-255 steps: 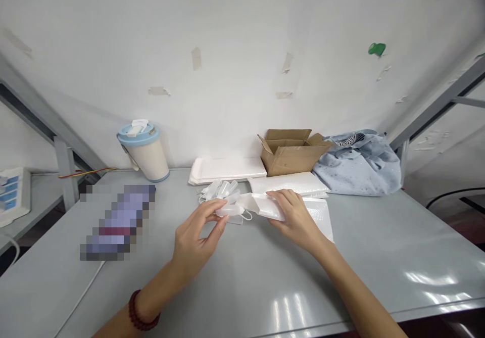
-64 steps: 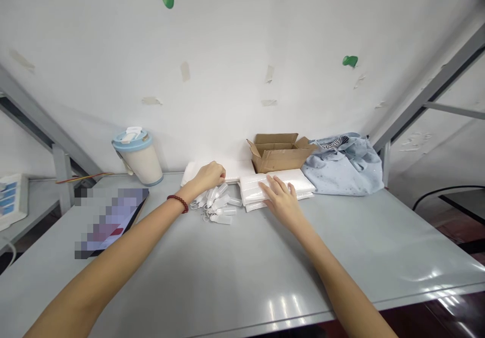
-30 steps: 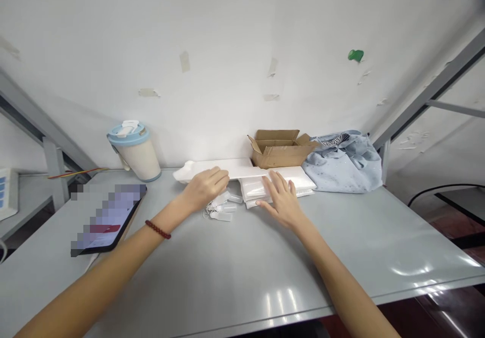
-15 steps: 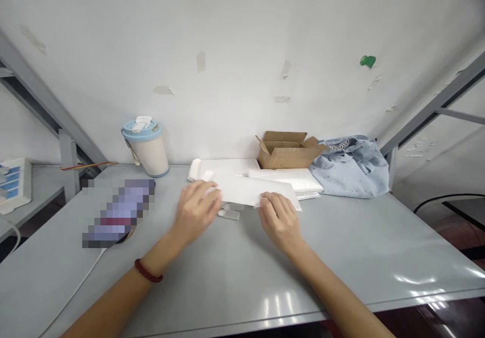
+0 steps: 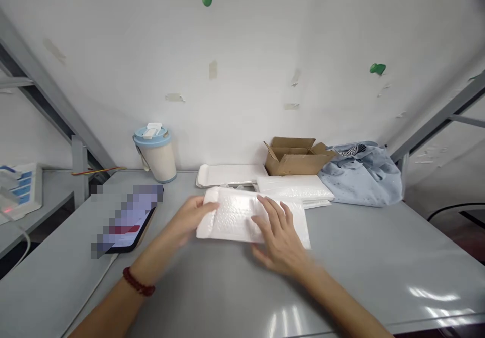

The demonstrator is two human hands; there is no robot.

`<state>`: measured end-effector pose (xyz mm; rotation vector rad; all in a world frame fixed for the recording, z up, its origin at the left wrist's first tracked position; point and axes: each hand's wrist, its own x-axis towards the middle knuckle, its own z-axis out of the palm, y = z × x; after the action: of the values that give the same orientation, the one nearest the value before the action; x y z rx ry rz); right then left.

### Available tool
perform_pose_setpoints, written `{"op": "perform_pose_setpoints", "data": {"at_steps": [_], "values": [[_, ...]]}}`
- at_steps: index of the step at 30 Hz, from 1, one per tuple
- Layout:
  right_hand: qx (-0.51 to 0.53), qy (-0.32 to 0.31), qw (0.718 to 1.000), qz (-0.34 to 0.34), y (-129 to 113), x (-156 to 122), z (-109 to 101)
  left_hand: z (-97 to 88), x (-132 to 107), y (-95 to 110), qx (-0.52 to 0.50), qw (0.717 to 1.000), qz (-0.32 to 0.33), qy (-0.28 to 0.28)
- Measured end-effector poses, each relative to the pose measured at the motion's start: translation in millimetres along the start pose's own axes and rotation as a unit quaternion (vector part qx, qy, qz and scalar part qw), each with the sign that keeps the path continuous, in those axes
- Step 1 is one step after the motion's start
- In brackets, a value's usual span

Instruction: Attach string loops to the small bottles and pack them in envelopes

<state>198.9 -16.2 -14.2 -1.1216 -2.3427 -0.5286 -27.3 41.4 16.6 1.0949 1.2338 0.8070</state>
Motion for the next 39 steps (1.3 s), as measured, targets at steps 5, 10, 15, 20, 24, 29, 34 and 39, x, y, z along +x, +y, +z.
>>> {"op": "perform_pose_setpoints", "data": {"at_steps": [5,10,15,20,24,29,34,39], "values": [[0.06,-0.099,0.993,0.007,-8.4,0.4,-3.0,23.2,-7.2,-15.5,0.036,0.993,0.014,-0.113],[0.088,-0.117,0.989,0.007,-8.0,-1.0,-1.5,36.6,-11.9,-24.6,0.053,0.978,0.034,-0.199],[0.098,-0.085,0.992,-0.005,-7.3,-2.6,-4.6,34.7,-9.8,-26.8,0.042,0.977,0.016,-0.208],[0.12,-0.068,0.99,0.003,-3.2,-2.6,-11.0,32.1,-7.1,-26.5,0.054,0.977,0.029,-0.203],[0.126,-0.099,0.987,0.025,2.3,-1.7,-12.9,29.9,-6.3,-23.8,0.084,0.981,0.024,-0.175],[0.123,-0.105,0.986,0.041,11.5,-2.1,-13.4,19.5,-0.2,-20.0,0.133,0.982,0.021,-0.136],[0.124,-0.086,0.985,0.089,26.6,-5.2,-15.8,8.4,9.9,-20.7,0.297,0.942,0.138,0.076],[0.131,-0.072,0.981,0.122,34.9,-7.3,-15.0,13.0,15.1,-34.4,0.375,0.913,0.142,0.073]]}}
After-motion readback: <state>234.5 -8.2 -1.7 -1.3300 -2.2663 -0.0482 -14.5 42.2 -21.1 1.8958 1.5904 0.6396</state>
